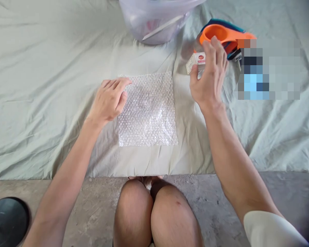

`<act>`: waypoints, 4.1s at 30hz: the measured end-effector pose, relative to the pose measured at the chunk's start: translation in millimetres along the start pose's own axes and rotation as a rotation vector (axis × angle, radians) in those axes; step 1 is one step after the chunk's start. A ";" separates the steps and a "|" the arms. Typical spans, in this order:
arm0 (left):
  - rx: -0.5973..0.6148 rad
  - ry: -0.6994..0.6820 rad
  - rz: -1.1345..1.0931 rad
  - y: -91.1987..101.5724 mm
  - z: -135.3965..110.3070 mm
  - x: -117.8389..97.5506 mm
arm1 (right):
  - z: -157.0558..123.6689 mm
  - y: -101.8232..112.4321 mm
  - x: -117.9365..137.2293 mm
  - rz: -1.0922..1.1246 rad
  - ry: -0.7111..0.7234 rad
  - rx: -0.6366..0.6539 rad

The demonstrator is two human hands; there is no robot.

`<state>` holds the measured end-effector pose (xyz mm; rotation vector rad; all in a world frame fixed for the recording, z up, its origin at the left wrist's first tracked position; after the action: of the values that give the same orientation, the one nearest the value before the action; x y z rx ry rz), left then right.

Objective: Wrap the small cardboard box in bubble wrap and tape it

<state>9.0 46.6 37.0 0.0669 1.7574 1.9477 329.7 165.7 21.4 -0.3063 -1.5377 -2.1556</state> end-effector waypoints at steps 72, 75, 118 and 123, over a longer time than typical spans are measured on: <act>-0.085 -0.018 -0.085 -17.8 4.4 34.1 | -86.8 -37.4 78.3 0.281 0.440 0.389; -0.110 -0.014 -0.118 -18.2 4.1 34.0 | -87.0 -38.4 77.6 0.352 0.496 0.359; -0.507 0.346 -0.905 -33.5 -13.9 -14.8 | -73.2 -31.0 68.7 1.234 -0.280 0.311; -0.594 0.207 -0.804 -29.9 -12.8 -22.4 | -80.9 -31.0 81.1 1.095 0.036 0.354</act>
<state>33.8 26.9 13.4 -0.9220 0.9815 1.7719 251.5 78.3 3.4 -0.7573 -1.2350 -1.0186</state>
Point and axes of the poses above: each hand's wrist, its own z-axis towards the middle knuckle, its own y-axis out of the back of the hand, x = y × z, the point moved 4 cm from there along z, towards the middle knuckle, and after that the axes turned 7 degrees about -y, right-handed, at the moved point
